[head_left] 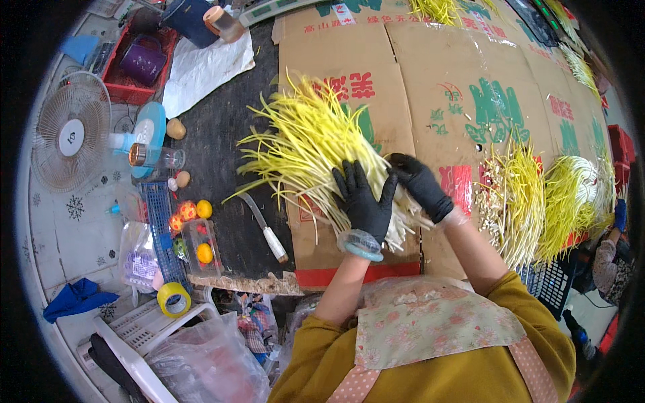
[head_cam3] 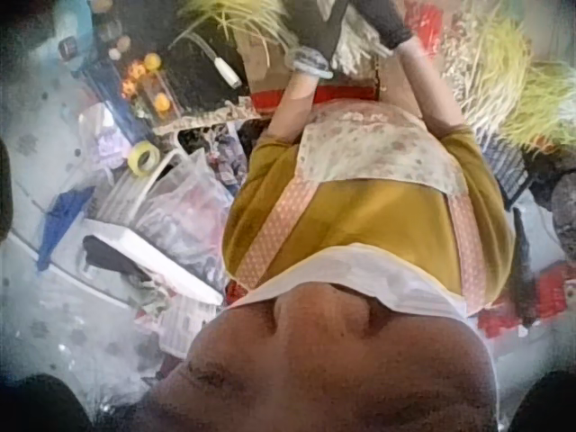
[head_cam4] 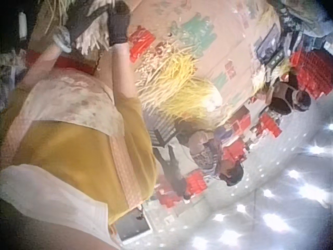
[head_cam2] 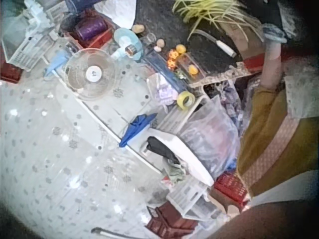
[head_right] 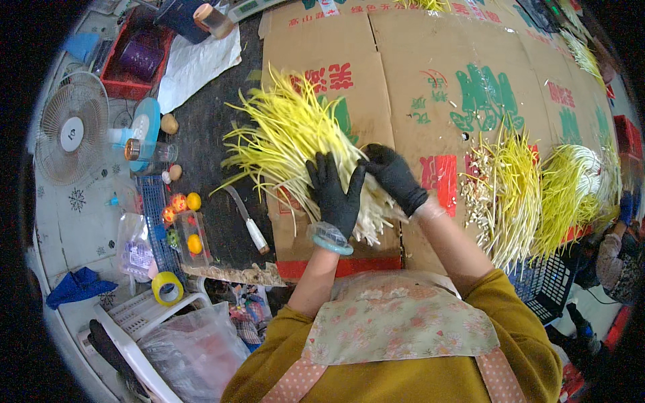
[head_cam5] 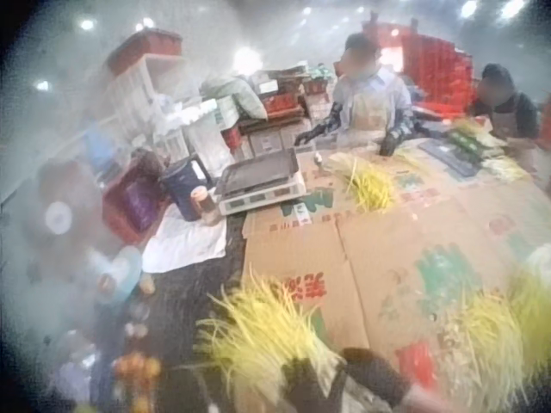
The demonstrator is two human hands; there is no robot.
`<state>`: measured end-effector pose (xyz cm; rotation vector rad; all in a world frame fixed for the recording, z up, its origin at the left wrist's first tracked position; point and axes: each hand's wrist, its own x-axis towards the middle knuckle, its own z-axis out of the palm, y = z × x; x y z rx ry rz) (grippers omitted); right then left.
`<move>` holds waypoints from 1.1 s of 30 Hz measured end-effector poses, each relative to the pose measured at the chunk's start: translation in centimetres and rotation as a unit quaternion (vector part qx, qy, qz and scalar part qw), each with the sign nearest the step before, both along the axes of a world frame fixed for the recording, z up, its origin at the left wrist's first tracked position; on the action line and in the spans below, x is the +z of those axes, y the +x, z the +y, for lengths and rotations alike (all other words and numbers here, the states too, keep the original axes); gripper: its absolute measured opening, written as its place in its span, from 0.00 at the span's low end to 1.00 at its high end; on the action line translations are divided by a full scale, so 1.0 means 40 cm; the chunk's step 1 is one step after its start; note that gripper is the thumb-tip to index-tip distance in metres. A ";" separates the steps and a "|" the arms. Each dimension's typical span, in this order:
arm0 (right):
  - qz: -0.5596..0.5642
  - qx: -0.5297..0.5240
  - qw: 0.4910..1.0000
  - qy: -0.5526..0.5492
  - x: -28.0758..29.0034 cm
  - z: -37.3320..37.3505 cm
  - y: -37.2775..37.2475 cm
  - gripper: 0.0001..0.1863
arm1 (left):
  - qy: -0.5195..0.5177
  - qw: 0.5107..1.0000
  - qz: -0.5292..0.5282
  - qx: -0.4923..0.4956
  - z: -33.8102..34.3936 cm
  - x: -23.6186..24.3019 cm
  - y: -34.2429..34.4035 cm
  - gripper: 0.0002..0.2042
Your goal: The person repeatedly picks up bundles of yellow and white stalks, aligns them, and places them into a blue crate. The person also uses a knife to trim the ends of the stalks on a cardboard surface.
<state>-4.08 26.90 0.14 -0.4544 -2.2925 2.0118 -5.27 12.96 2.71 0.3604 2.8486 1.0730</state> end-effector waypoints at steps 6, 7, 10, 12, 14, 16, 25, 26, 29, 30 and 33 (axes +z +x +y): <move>-0.077 0.003 0.994 -0.073 0.026 0.079 0.008 0.17 | 0.066 0.996 0.047 -0.042 -0.094 0.122 0.042 0.29; -0.080 -0.017 0.993 -0.080 0.022 0.078 0.020 0.18 | 0.124 0.991 0.051 -0.009 -0.130 0.103 0.049 0.27; -0.067 -0.049 0.996 -0.036 0.023 0.044 0.030 0.22 | 0.181 0.972 0.096 0.117 -0.252 0.003 0.049 0.26; -0.068 -0.056 0.996 0.029 0.024 0.016 0.026 0.26 | 0.128 0.977 0.053 0.163 -0.297 -0.009 0.031 0.28; -0.083 -0.046 0.990 0.103 0.032 -0.018 0.003 0.31 | 0.097 0.982 0.077 0.146 -0.310 -0.066 0.014 0.31; -0.087 -0.011 0.969 0.230 0.048 -0.055 -0.022 0.38 | 0.070 0.986 0.079 0.132 -0.286 -0.118 -0.002 0.33; -0.056 0.055 0.990 0.119 0.046 -0.132 -0.062 0.34 | 0.285 0.939 0.046 0.187 -0.045 -0.129 -0.009 0.30; -0.051 0.066 0.995 0.046 0.035 -0.108 -0.070 0.32 | 0.334 0.920 0.010 0.203 -0.015 -0.116 -0.010 0.28; -0.045 0.060 0.991 0.112 0.097 -0.032 -0.099 0.26 | 0.469 0.849 -0.052 0.240 0.024 -0.023 -0.020 0.27; -0.041 0.055 0.990 0.119 0.124 -0.003 -0.110 0.26 | 0.502 0.824 -0.070 0.252 0.025 -0.011 -0.016 0.27; -0.040 0.031 0.990 0.130 0.136 0.108 -0.145 0.26 | 0.587 0.760 -0.093 0.262 0.011 -0.006 0.015 0.27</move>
